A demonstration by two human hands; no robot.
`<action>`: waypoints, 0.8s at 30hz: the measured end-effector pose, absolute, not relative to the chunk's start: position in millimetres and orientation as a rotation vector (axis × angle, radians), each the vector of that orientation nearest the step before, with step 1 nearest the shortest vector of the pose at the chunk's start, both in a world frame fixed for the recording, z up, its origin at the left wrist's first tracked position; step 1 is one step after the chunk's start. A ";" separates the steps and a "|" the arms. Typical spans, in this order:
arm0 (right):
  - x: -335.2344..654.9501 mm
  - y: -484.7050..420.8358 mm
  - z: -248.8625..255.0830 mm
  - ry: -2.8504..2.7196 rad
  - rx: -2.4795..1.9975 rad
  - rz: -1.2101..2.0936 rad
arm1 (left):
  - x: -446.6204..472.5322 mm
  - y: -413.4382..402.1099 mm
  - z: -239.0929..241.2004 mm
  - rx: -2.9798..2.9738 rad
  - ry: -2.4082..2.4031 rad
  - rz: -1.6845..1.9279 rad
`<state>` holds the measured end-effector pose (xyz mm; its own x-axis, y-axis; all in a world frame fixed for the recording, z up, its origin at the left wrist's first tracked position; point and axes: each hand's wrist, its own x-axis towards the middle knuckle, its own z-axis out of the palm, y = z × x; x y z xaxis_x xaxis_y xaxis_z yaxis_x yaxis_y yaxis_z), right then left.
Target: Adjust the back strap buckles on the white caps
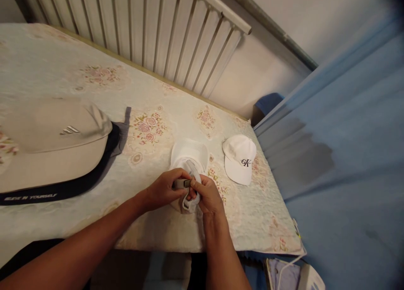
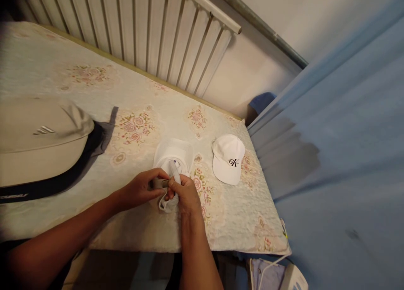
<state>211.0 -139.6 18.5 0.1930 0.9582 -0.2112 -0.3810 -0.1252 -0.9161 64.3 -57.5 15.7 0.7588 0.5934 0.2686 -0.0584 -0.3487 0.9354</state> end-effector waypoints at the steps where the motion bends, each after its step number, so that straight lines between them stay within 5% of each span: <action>1: 210.6 -139.5 19.1 -0.684 -1.151 1.308 | 64.8 -58.8 14.0 1.852 0.442 0.744; 24: 236.1 -163.5 64.3 -0.612 -1.065 0.985 | 50.8 -45.5 24.4 1.693 0.681 0.885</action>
<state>236.1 -163.5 64.3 0.4555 0.8895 -0.0364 -0.3617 0.1476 -0.9206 50.8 -45.5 24.4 0.5630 0.7955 0.2239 0.0126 -0.2792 0.9601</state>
